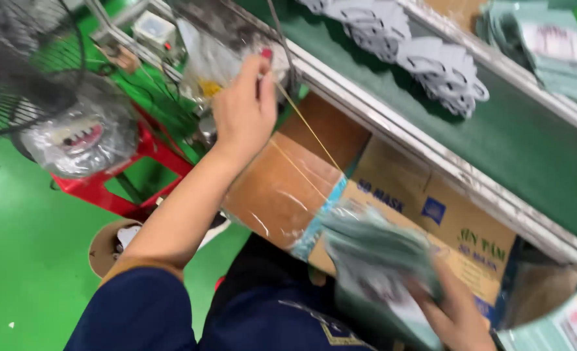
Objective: Packing individual face masks into plastic pouches from a production line.
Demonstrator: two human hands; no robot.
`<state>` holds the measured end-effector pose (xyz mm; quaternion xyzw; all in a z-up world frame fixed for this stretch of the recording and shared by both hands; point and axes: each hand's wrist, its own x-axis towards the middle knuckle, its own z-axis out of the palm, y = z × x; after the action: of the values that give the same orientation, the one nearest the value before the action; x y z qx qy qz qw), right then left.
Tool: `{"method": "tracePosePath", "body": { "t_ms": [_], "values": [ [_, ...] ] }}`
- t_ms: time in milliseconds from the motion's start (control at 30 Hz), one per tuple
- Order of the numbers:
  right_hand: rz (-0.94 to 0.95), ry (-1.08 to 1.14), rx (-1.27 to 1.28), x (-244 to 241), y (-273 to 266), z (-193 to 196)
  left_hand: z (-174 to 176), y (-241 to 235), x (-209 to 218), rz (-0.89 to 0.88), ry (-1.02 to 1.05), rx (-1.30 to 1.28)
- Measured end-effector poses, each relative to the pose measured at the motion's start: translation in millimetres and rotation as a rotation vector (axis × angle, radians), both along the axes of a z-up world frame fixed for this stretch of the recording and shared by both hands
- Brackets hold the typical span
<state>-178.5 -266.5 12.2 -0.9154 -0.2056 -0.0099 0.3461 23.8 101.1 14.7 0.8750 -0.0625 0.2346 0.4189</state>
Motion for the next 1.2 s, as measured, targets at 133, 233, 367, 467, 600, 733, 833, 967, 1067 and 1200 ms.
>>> {"method": "tracePosePath", "body": {
  "t_ms": [133,233,367,467,600,733,833,967,1067,1200],
  "values": [
    [-0.051,0.317,-0.128,25,54,37,20,-44,-13,-0.747,0.294,-0.034],
    [0.161,0.364,-0.218,35,84,51,36,-66,-38,-1.122,0.326,0.133],
    [0.551,0.185,-0.222,20,98,49,-13,-88,-27,-0.897,0.269,0.095],
    [0.283,0.303,-0.033,-49,20,18,-73,-32,56,-0.456,0.206,-0.042],
    [-0.304,0.402,0.385,-17,-146,-61,-55,78,99,-0.044,0.029,-0.125],
    [-0.754,0.526,0.762,4,-147,-116,-148,163,148,0.07,-0.088,0.284],
    [-0.88,0.594,1.053,25,-154,-172,-143,168,173,0.143,0.171,0.52],
    [-0.896,0.614,1.144,52,-168,-214,-101,145,142,0.377,0.092,0.627],
    [-0.898,0.409,1.026,72,-153,-191,-18,73,90,0.239,-0.269,0.559],
    [-0.937,-0.127,0.444,79,-117,-136,22,-66,86,-0.07,-0.164,0.46]
  ]
}}
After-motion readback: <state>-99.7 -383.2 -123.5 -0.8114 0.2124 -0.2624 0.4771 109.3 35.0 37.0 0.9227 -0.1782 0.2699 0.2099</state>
